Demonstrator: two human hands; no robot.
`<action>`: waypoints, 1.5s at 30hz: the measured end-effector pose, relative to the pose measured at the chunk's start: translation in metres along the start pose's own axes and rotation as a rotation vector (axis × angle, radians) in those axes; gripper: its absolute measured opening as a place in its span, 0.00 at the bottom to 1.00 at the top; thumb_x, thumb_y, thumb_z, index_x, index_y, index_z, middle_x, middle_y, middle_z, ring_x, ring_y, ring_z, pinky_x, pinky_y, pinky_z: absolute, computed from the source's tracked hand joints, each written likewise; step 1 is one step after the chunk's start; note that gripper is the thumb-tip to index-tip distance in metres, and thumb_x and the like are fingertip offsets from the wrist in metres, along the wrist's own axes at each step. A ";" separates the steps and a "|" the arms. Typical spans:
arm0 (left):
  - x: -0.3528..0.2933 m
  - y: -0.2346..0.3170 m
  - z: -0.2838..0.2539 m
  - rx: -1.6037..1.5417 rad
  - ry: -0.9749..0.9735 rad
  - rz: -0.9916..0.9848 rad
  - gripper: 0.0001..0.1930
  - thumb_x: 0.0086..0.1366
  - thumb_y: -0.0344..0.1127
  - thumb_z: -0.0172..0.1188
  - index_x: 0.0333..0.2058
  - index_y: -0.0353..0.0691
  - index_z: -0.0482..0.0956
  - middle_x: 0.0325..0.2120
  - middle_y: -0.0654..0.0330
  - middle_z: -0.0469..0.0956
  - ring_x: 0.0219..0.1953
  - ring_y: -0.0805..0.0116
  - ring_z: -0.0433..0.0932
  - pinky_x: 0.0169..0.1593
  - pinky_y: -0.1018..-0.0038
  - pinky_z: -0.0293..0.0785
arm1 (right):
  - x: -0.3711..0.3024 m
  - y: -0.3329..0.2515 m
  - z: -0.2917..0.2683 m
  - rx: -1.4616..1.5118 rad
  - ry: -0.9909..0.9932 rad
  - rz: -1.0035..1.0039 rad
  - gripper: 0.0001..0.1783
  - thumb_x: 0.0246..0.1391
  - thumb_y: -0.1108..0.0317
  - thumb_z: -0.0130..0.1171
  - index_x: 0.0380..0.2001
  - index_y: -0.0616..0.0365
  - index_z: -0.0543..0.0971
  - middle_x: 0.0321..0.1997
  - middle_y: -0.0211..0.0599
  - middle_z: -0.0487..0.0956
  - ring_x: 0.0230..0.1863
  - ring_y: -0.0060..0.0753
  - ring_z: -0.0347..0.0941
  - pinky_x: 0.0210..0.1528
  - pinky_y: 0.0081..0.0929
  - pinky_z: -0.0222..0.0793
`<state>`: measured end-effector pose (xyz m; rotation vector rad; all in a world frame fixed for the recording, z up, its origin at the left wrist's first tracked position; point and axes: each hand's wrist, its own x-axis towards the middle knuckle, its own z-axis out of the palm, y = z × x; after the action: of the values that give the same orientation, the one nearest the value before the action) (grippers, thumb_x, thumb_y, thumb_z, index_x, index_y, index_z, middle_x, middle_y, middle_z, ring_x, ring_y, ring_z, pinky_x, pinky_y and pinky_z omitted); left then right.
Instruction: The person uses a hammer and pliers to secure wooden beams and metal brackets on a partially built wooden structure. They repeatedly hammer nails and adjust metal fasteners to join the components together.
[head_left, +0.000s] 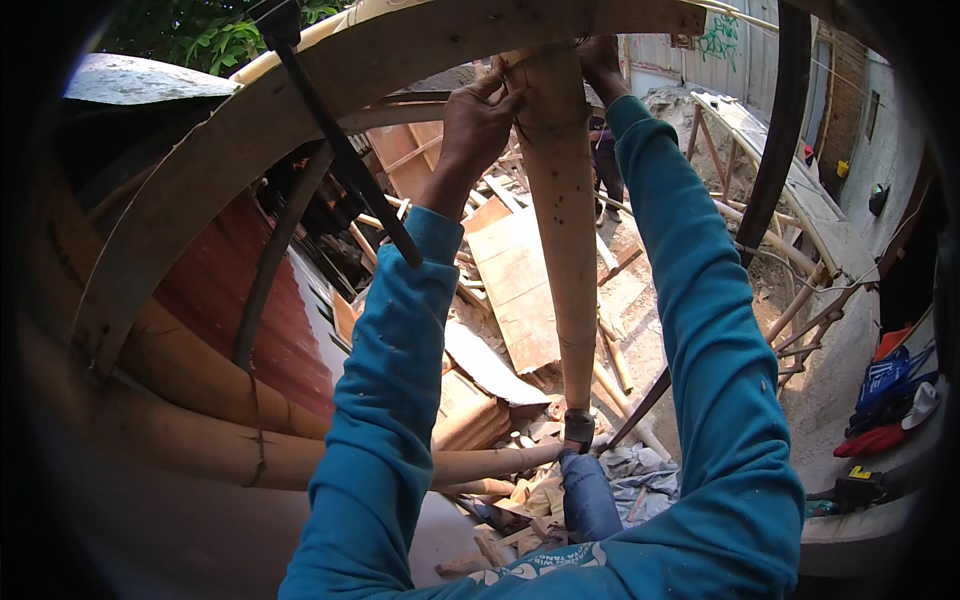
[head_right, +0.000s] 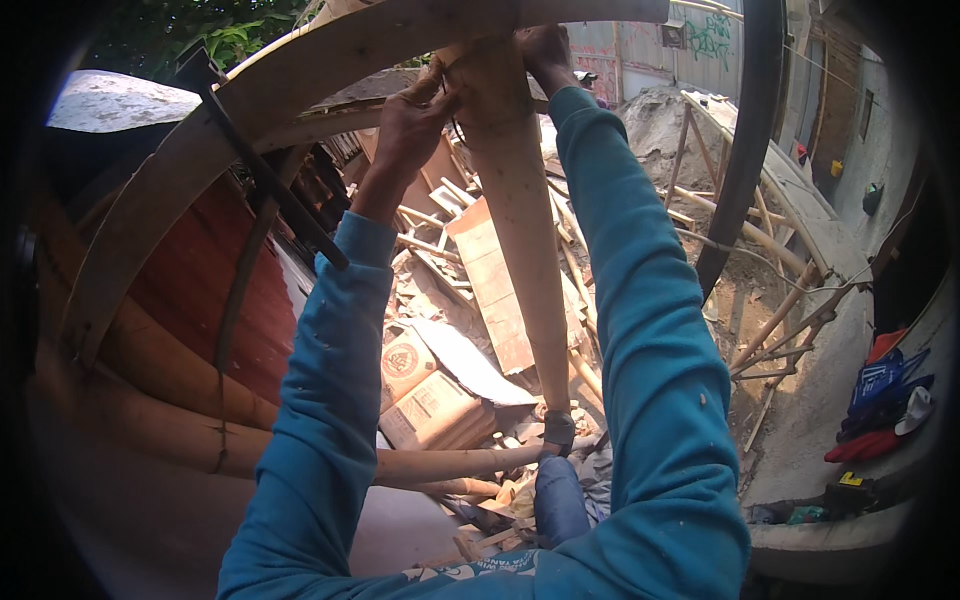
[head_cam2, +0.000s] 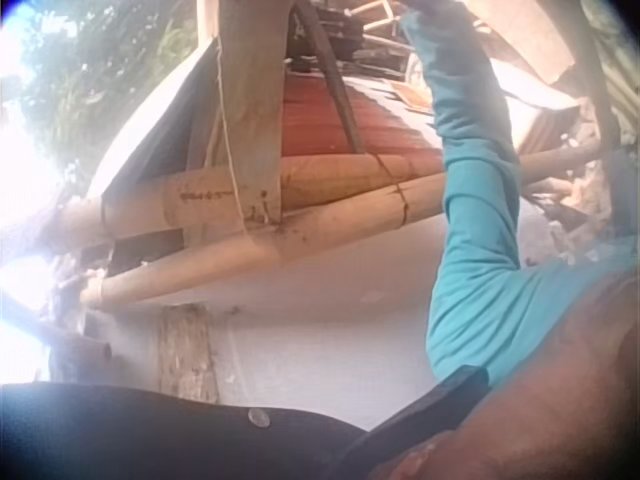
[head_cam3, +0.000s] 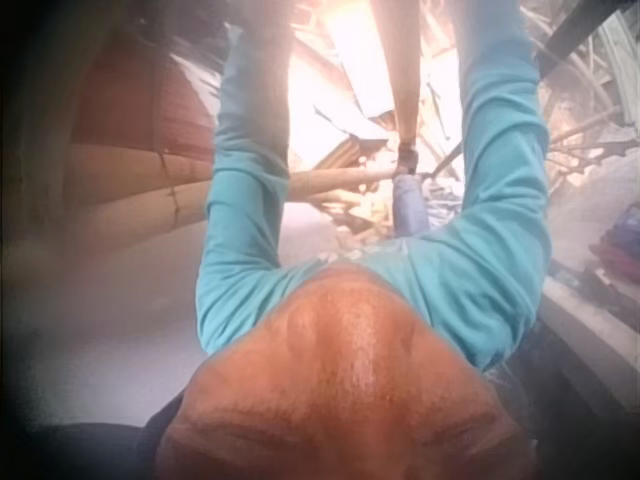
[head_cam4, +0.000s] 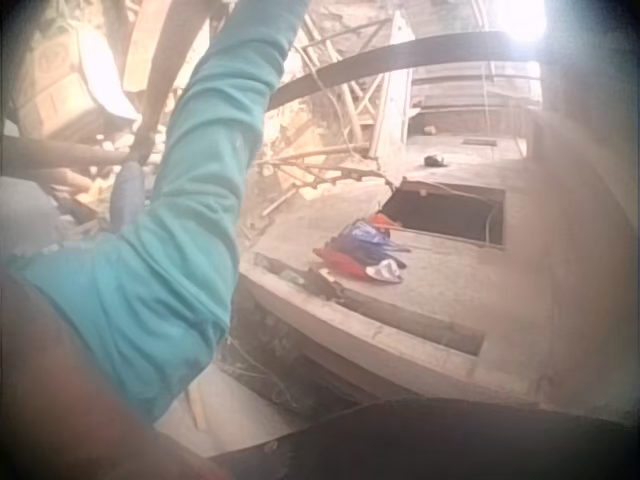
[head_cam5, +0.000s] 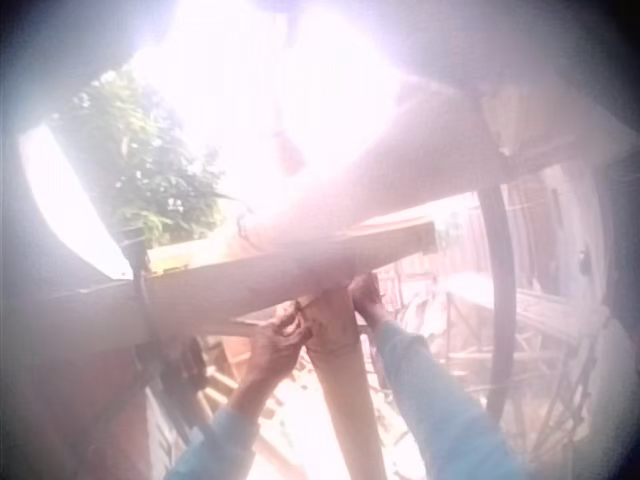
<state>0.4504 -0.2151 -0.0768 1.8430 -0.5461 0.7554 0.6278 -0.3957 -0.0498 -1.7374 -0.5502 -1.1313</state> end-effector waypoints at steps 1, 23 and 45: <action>-0.002 -0.002 0.001 -0.077 0.011 0.023 0.25 0.66 0.31 0.65 0.60 0.29 0.74 0.49 0.51 0.84 0.50 0.70 0.81 0.54 0.74 0.77 | 0.005 0.000 0.003 -0.015 0.036 -0.035 0.16 0.57 0.58 0.65 0.38 0.61 0.84 0.38 0.54 0.85 0.39 0.44 0.83 0.44 0.40 0.76; -0.023 0.006 0.022 0.282 0.382 0.162 0.21 0.65 0.30 0.54 0.55 0.34 0.81 0.28 0.38 0.82 0.30 0.50 0.86 0.36 0.60 0.80 | 0.034 -0.011 -0.009 -0.544 0.242 -0.611 0.18 0.60 0.58 0.57 0.43 0.63 0.82 0.44 0.57 0.84 0.49 0.62 0.79 0.53 0.54 0.73; -0.023 0.015 0.017 0.140 0.444 0.058 0.21 0.61 0.30 0.54 0.51 0.34 0.83 0.33 0.37 0.83 0.37 0.45 0.86 0.48 0.59 0.81 | 0.051 0.003 -0.009 -0.546 0.113 -0.535 0.19 0.61 0.58 0.55 0.46 0.62 0.80 0.46 0.57 0.83 0.50 0.63 0.79 0.54 0.55 0.73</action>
<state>0.4281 -0.2357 -0.0884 1.7152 -0.2638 1.2278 0.6505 -0.4117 -0.0054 -2.0227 -0.7040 -1.8819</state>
